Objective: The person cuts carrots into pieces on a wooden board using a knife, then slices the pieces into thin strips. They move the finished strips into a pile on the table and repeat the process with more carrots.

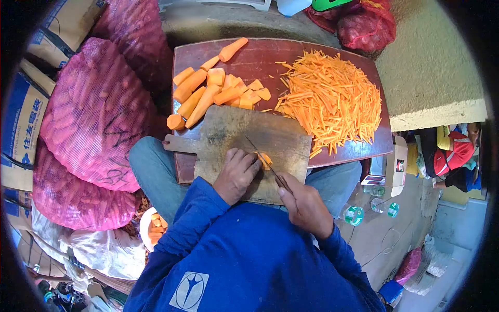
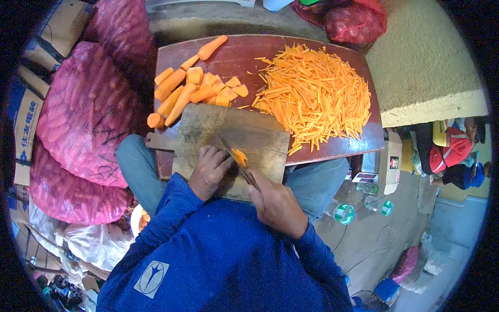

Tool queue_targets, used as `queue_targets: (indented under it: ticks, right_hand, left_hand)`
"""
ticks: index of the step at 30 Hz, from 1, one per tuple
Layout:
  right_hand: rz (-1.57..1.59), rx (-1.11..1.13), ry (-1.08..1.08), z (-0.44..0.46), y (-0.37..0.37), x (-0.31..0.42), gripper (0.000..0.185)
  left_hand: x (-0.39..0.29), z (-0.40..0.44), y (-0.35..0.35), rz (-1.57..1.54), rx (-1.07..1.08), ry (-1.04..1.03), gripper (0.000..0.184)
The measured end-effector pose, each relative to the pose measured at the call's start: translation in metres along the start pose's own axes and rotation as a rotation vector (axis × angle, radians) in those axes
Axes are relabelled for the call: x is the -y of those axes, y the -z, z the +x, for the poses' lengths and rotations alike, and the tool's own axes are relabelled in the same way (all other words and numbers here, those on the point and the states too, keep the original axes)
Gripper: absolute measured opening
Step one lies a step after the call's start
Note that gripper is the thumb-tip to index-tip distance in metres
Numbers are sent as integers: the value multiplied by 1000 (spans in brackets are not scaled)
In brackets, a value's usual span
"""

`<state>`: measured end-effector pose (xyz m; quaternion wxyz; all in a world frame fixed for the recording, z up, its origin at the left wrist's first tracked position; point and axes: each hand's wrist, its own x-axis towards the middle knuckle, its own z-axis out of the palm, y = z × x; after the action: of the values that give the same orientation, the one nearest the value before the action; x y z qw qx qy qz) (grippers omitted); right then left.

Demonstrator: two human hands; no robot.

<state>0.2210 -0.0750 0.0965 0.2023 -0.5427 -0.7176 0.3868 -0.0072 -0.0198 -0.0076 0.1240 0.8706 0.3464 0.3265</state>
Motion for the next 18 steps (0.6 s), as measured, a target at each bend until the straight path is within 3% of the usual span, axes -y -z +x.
queue_targets:
  ticks: [18]
  right_hand:
    - [-37,59,-66,19,-13,-3,34]
  left_hand:
    - [-1,-1,0,56,-13,8,36]
